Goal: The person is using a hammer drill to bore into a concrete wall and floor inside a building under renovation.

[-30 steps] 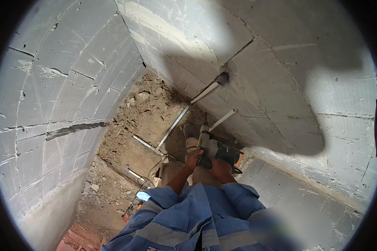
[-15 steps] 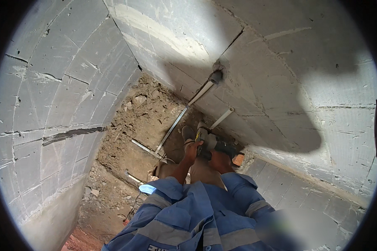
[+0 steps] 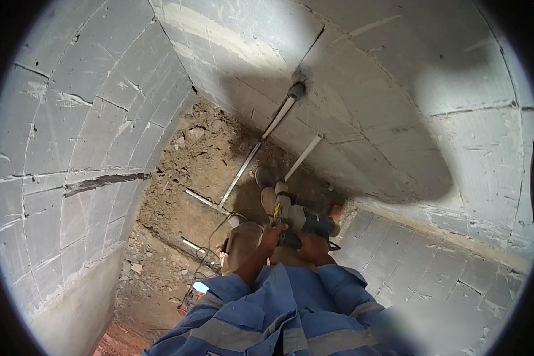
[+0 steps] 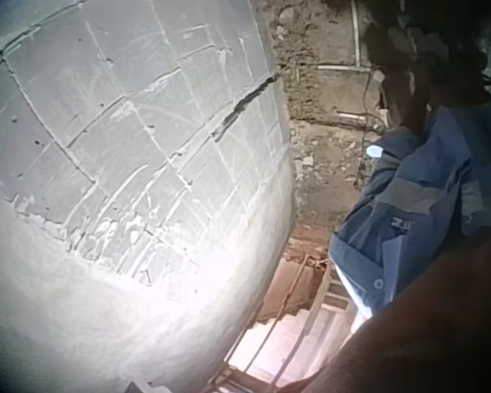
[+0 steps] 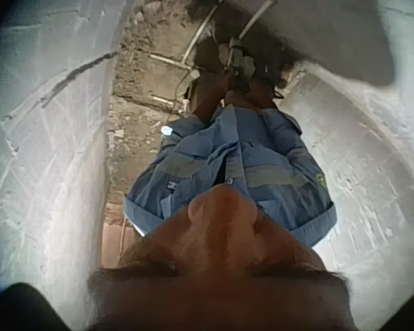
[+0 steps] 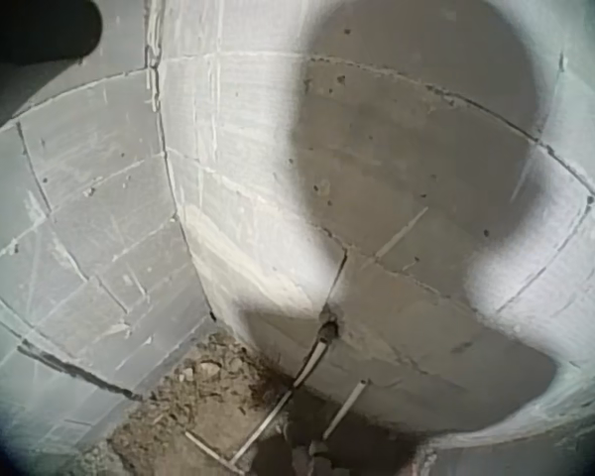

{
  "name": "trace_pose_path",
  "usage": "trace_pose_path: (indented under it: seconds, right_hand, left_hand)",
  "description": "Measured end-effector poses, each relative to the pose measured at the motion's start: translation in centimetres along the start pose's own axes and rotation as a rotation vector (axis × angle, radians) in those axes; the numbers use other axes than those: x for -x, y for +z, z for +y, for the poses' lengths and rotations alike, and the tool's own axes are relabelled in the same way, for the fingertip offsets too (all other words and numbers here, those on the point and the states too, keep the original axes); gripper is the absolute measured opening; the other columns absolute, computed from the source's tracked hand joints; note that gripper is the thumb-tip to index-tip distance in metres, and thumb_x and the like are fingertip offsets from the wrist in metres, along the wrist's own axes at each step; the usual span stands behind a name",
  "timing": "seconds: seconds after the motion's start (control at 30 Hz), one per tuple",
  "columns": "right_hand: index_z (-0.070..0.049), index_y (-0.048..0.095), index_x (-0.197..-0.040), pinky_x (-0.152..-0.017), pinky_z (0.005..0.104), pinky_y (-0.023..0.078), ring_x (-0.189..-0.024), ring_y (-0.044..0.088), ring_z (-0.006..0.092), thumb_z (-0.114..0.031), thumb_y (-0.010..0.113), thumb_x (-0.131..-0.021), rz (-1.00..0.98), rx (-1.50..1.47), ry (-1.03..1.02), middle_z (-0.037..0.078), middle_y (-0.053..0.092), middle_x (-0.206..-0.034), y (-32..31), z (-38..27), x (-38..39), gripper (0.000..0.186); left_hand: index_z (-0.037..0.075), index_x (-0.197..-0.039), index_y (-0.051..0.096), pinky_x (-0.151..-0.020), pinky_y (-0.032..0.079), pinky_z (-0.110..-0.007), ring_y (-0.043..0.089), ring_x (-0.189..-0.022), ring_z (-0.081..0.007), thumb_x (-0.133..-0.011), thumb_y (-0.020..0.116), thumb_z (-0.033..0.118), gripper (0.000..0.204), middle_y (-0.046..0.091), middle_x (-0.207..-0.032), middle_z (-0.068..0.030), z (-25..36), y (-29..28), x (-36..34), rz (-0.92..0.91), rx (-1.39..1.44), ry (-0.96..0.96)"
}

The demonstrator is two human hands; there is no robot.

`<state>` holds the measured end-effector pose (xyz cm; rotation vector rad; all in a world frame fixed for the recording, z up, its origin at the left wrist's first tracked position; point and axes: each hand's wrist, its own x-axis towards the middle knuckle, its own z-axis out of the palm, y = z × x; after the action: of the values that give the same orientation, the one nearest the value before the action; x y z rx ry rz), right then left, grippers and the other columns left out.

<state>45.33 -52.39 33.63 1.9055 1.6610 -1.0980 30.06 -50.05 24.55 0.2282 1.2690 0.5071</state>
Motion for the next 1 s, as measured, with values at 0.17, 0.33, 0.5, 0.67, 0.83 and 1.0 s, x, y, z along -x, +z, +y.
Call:
trace_pose_path:
  seconds: [0.17, 0.33, 0.5, 0.67, 0.83, 1.0]
  right_hand:
    - [-0.014, 0.060, -0.118, -0.077, 0.0467, 0.053, -0.085, 0.067, 0.0348, -0.030, 0.070, -0.068, 0.009, -0.010, -0.024, 0.018, 0.069, -0.092, 1.7, 1.1, 4.4, 0.054]
    - [-0.016, 0.057, -0.121, -0.080, 0.0475, 0.052, -0.091, 0.066, 0.0367, -0.027, 0.067, -0.072, -0.032, -0.054, 0.015, 0.019, 0.068, -0.096, 2.0, 1.3, 8.0, 0.051]
    - [-0.017, 0.057, -0.121, -0.080, 0.0472, 0.052, -0.093, 0.066, 0.0359, -0.026, 0.067, -0.072, -0.035, -0.018, 0.084, 0.017, 0.068, -0.100, 0.2, 2.2, 11.0, 0.051]
    - [-0.015, 0.059, -0.120, -0.081, 0.0467, 0.052, -0.090, 0.066, 0.0376, -0.022, 0.069, -0.068, 0.008, -0.037, 0.063, 0.018, 0.068, -0.097, 1.1, 5.9, 9.9, 0.054]
    - [-0.015, 0.060, -0.118, -0.077, 0.0458, 0.052, -0.087, 0.066, 0.0375, -0.022, 0.069, -0.068, 0.088, -0.044, -0.035, 0.019, 0.068, -0.093, -0.1, 10.8, 6.4, 0.051]
    - [-0.012, 0.061, -0.116, -0.076, 0.0467, 0.052, -0.087, 0.065, 0.0390, -0.023, 0.069, -0.070, 0.075, -0.044, -0.103, 0.021, 0.067, -0.091, -2.8, 15.9, 2.1, 0.048]
  left_hand:
    - [0.001, -0.105, 0.061, -0.060, 0.052, -0.034, 0.062, -0.069, -0.0183, -0.071, 0.074, 0.027, 0.044, 0.062, -0.087, -0.0057, -1.8, 0.5, 3.1, -0.210, 0.229, -0.333]
    - [-0.003, -0.104, 0.060, -0.063, 0.053, -0.034, 0.064, -0.073, -0.0194, -0.070, 0.076, 0.024, 0.046, 0.063, -0.089, -0.0080, -4.8, 1.1, 4.5, -0.189, 0.179, -0.311]
    - [-0.005, -0.103, 0.060, -0.063, 0.053, -0.034, 0.064, -0.073, -0.0204, -0.069, 0.077, 0.022, 0.046, 0.064, -0.088, -0.0098, -6.6, 3.8, 5.8, -0.196, 0.183, -0.260]
    - [-0.004, -0.096, 0.062, -0.061, 0.052, -0.032, 0.064, -0.070, -0.0196, -0.069, 0.076, 0.019, 0.037, 0.064, -0.083, -0.0095, -7.2, 7.0, 4.9, -0.198, 0.229, -0.182]
    - [-0.001, -0.094, 0.064, -0.065, 0.051, -0.032, 0.064, -0.072, -0.0197, -0.068, 0.076, 0.022, 0.037, 0.065, -0.081, -0.0086, -6.7, 11.0, 2.6, -0.131, 0.210, -0.118]
    - [-0.002, -0.098, 0.064, -0.073, 0.050, -0.033, 0.063, -0.078, -0.0217, -0.066, 0.076, 0.031, 0.048, 0.066, -0.087, -0.0107, -7.3, 15.8, -3.1, 0.005, 0.064, -0.023]
